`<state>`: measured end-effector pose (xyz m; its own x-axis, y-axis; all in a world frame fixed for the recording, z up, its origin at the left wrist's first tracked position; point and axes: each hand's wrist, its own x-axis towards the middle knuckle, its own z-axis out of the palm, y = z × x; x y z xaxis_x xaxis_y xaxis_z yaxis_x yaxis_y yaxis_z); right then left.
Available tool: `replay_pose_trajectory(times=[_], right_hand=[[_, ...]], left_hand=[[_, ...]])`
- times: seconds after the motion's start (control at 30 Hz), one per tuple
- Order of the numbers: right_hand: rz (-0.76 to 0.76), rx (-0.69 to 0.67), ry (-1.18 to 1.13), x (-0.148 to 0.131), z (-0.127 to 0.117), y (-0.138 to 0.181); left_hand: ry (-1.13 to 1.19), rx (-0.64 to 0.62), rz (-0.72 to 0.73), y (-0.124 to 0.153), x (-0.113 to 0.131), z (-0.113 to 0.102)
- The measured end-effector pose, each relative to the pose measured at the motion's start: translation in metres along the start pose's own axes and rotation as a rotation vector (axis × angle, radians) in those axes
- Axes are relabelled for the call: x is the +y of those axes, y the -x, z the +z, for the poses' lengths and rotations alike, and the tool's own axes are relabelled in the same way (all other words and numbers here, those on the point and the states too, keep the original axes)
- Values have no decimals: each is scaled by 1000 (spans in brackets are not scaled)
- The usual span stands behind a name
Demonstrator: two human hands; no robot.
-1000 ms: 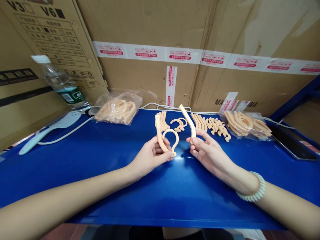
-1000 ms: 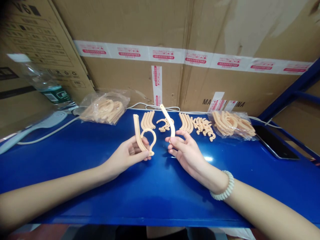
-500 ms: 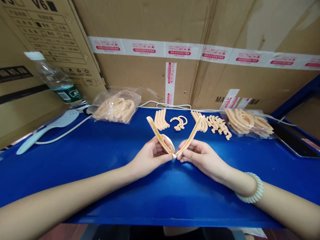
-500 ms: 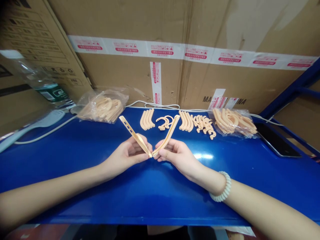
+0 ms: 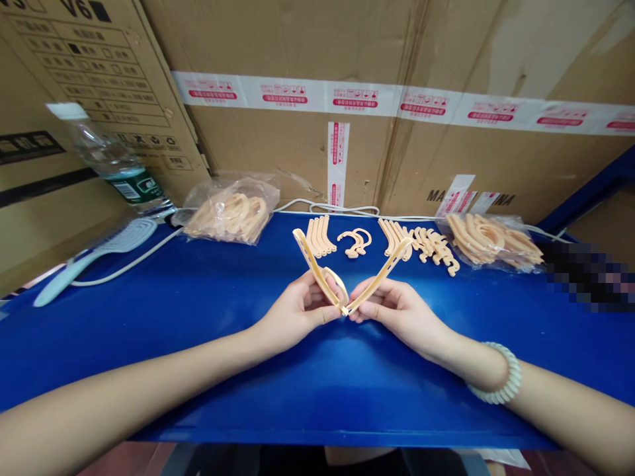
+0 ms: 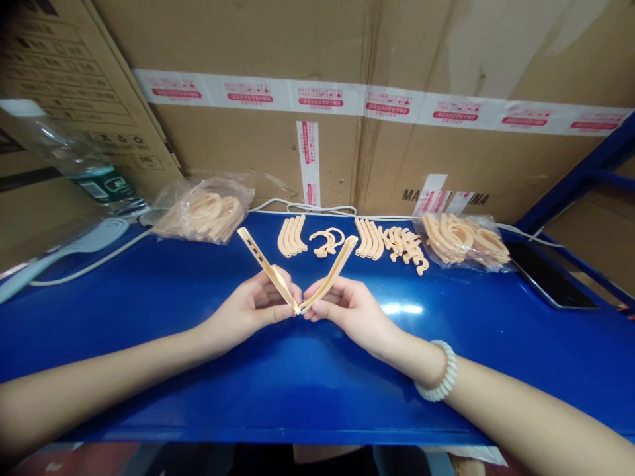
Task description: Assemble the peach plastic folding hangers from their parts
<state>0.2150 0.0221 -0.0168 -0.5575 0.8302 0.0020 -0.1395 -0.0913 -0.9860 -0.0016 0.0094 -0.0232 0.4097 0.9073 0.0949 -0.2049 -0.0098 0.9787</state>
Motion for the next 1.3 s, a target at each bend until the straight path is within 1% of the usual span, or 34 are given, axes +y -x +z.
replay_pose_trajectory(times=[0.13,0.33,0.6,0.73,0.83,1.17,1.23,1.3], right_hand=[[1,18,-22,1,0,0],[7,38,-61,3,-1,-1],[46,79,-62,4,-2,-1],[50,86,-31,1,0,0],[44,79,11,-1,3,1],[77,172,-11,0,9,2],[98,165,-8,-2,8,2],[83,151,11,-8,2,0]], left_hand=[[-4,18,30,0,1,2],[-54,57,22,3,1,3],[-81,124,-69,4,3,4],[-77,166,-82,4,3,5],[-79,173,-73,3,2,5],[3,208,-90,0,2,6],[13,216,-99,0,4,7],[31,233,-109,0,7,5]])
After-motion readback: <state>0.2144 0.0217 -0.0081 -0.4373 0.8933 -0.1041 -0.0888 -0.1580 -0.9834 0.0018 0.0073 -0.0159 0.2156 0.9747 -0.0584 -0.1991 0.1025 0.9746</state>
